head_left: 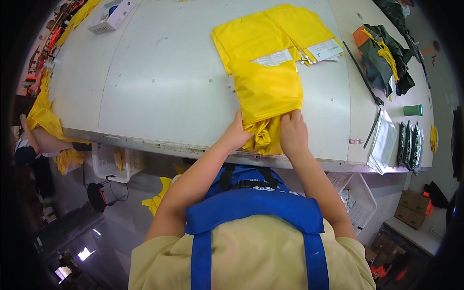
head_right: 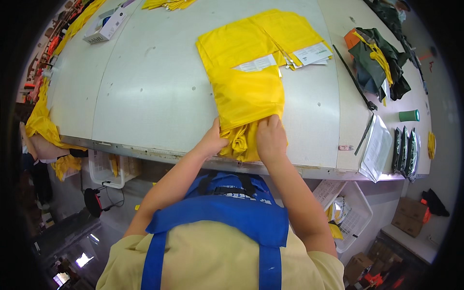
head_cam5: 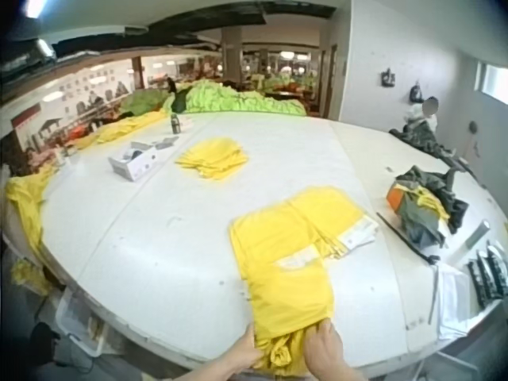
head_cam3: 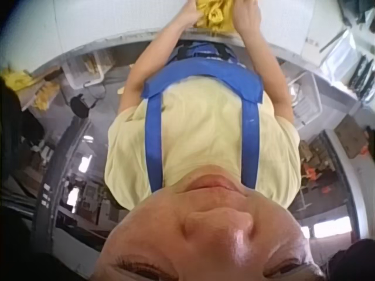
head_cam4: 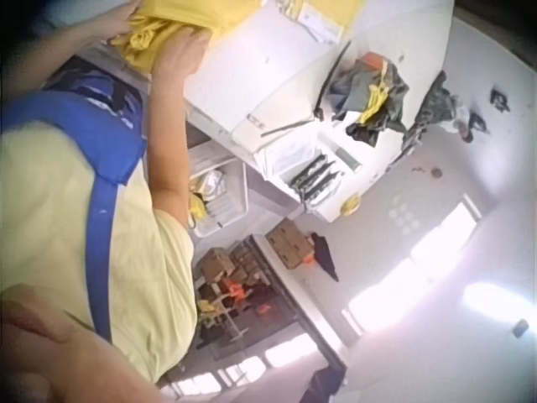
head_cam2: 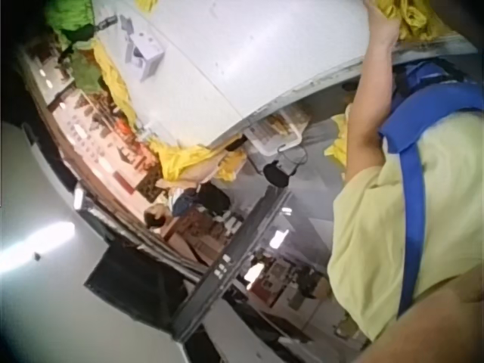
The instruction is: The person folds a large yellow garment on a white table, smoothing and aligning edges before folding it into a compact rectangle. They then use small scissors to trim loose threads from the garment's seams.
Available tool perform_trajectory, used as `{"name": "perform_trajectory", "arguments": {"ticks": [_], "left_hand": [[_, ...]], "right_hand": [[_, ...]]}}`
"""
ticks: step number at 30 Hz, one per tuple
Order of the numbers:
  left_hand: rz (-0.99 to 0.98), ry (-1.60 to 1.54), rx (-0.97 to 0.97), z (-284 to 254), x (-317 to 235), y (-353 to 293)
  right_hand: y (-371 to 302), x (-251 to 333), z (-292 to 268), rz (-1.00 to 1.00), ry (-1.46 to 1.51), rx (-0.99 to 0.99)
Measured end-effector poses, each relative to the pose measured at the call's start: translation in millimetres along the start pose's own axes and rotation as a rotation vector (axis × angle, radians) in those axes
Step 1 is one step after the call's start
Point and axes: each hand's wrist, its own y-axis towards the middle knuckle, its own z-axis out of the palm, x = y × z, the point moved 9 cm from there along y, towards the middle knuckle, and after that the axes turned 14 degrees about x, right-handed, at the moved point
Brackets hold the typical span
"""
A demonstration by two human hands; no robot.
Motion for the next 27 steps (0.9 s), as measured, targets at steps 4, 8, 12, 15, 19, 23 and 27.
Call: {"name": "perform_trajectory", "arguments": {"ticks": [4, 8, 12, 15, 19, 23, 27], "left_hand": [[-0.025, 0.088, 0.025, -1.1, 4.4, -4.0], [-0.025, 0.015, -0.061, 4.8, -11.4, -6.3], [-0.134, 0.212, -0.154, 8.4, -23.7, -1.8], [-0.175, 0.217, -0.095, 2.1, -19.0, 1.2], [-0.098, 0.072, -0.038, -5.5, 7.8, -1.1], [0.042, -0.096, 0.143, 1.2, 20.5, 16.3], [-0.046, -0.030, 0.241, 6.8, 15.1, 10.1]], "right_hand": [[-1.4, 11.0, -12.4, -0.035, 0.315, -0.052], [2.9, 17.1, -10.9, -0.188, 0.434, -0.175], [18.1, -1.3, 6.8, -0.221, 0.483, -0.127], [42.4, -35.0, 47.5, -0.178, 0.308, 0.067], [44.5, -52.7, 64.2, -0.128, 0.338, 0.100], [58.2, -14.9, 59.6, -0.209, 0.046, 0.035], [78.6, 35.7, 28.5, -0.261, -0.023, 0.169]]}}
